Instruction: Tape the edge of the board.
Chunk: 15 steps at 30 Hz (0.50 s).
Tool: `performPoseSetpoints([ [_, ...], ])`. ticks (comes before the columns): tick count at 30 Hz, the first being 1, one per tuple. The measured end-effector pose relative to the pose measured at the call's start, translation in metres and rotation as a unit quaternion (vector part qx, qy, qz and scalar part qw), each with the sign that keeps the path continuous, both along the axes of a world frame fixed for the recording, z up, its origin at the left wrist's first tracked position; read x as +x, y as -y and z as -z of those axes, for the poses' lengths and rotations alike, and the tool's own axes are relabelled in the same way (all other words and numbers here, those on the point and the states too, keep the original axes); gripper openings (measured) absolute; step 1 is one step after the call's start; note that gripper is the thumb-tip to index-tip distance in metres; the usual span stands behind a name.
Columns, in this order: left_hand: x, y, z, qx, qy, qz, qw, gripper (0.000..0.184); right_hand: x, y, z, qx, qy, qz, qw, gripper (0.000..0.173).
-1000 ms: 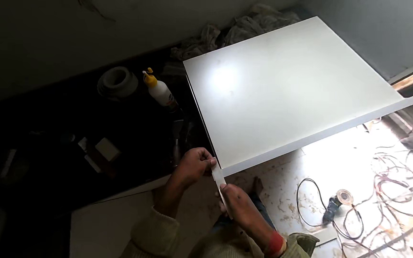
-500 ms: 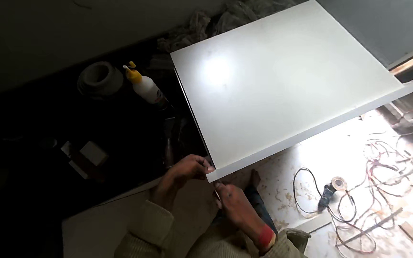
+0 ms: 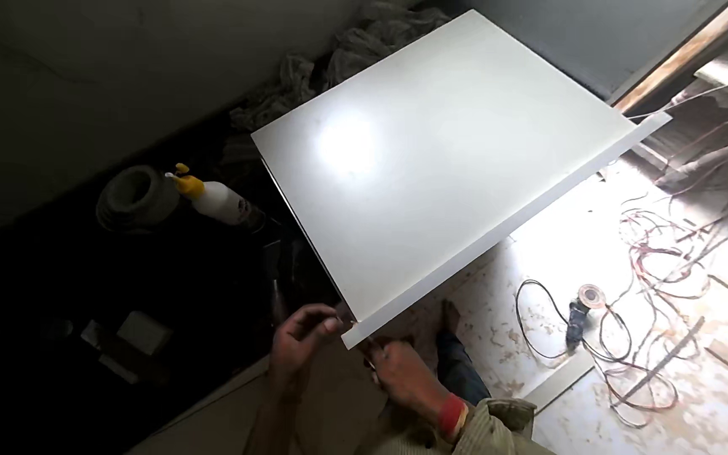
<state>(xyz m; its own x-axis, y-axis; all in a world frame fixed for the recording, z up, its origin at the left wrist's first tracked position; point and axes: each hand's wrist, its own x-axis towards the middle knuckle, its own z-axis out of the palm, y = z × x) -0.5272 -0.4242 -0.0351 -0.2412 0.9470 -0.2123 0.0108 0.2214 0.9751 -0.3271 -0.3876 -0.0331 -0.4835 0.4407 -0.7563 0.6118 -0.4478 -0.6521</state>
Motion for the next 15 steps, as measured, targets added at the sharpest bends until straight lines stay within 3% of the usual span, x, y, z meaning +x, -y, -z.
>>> performPoseSetpoints([
  [2,0.02,0.009,-0.017,0.035,-0.18,0.027,0.983,0.04,0.001,-0.001,0.0,0.001,-0.001,-0.006,1.0,0.052],
  [4,0.035,0.015,-0.019,0.077,-0.354,0.023,0.932,0.038,-0.001,-0.001,0.002,0.006,0.003,-0.012,1.0,0.052],
  [6,0.04,0.017,-0.018,0.113,-0.452,0.031,0.884,0.035,-0.002,-0.002,0.001,0.004,0.004,-0.013,1.0,0.051],
  [9,0.047,0.021,-0.011,0.123,-0.51,0.049,0.85,0.036,0.001,-0.001,0.001,-0.003,-0.018,-0.004,1.0,0.049],
  [15,0.045,0.019,-0.009,0.115,-0.508,0.066,0.851,0.034,0.005,0.001,0.009,-0.007,-0.048,0.026,0.998,0.049],
])
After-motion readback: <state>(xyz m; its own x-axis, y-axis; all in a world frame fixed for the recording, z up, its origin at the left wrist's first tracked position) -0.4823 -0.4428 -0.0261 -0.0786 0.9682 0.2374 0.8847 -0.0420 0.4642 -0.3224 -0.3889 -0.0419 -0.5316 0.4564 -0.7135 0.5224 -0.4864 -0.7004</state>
